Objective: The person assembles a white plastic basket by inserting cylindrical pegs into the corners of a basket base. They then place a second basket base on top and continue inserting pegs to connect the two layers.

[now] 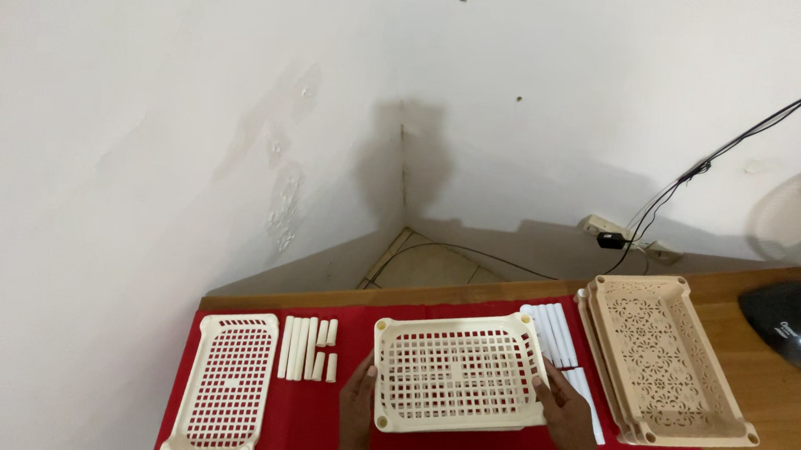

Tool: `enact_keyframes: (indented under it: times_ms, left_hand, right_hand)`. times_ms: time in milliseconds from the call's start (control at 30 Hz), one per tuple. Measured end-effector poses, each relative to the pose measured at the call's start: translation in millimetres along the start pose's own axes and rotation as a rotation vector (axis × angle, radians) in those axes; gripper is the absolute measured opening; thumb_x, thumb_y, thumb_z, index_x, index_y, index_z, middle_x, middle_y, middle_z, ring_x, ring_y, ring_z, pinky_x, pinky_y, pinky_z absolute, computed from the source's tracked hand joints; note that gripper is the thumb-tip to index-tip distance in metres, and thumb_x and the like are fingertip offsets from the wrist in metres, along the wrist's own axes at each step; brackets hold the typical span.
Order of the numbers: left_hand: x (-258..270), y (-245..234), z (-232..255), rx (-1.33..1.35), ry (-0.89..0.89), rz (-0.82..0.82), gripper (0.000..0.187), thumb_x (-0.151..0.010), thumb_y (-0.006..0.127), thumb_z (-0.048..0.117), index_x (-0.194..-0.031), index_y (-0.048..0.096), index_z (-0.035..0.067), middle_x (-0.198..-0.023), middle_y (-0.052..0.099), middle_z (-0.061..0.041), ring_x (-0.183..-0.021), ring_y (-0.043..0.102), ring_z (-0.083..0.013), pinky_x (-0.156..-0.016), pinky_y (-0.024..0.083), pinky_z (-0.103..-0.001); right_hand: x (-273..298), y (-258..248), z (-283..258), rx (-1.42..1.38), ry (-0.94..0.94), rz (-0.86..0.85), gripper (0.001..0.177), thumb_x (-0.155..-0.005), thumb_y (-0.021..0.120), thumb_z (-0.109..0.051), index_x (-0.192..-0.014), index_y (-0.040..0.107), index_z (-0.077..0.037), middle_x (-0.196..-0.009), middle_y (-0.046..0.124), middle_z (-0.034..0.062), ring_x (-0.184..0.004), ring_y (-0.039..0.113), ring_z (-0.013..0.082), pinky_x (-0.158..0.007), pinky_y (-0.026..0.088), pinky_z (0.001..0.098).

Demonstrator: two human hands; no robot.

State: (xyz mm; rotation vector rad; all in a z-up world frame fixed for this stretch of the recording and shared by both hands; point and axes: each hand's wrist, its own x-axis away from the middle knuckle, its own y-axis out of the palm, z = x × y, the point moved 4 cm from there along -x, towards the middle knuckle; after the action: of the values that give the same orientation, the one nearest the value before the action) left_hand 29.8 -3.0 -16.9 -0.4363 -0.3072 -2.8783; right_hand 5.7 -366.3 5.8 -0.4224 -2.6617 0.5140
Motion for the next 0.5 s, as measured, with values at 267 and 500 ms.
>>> enact_keyframes:
  times_ms: [267, 500]
  left_hand:
    - [18, 5, 0, 0.080, 0.022, -0.110, 0.064, -0.101, 0.045, 0.047, -0.145, 0.055, 0.001, -0.125, 0.073, -0.018, -0.112, 0.070, -0.0247, -0.096, 0.056, -0.039]
    - [22, -1, -9, -0.024, 0.143, -0.137, 0.070, -0.103, 0.037, 0.055, -0.141, 0.055, -0.001, -0.130, 0.068, -0.018, -0.121, 0.065, -0.0278, -0.104, 0.051, -0.042]
  right_hand:
    - [4, -1, -8, -0.089, -0.009, 0.020, 0.054, -0.095, 0.068, -0.031, -0.147, 0.060, -0.017, -0.064, 0.059, 0.0010, -0.050, 0.034, 0.0084, -0.046, 0.029, 0.0262]
    - [4, -3, -7, -0.158, -0.072, 0.039, 0.053, -0.094, 0.069, -0.025, -0.146, 0.061, -0.016, -0.066, 0.057, -0.0022, -0.052, 0.034, 0.0052, -0.045, 0.028, 0.0245]
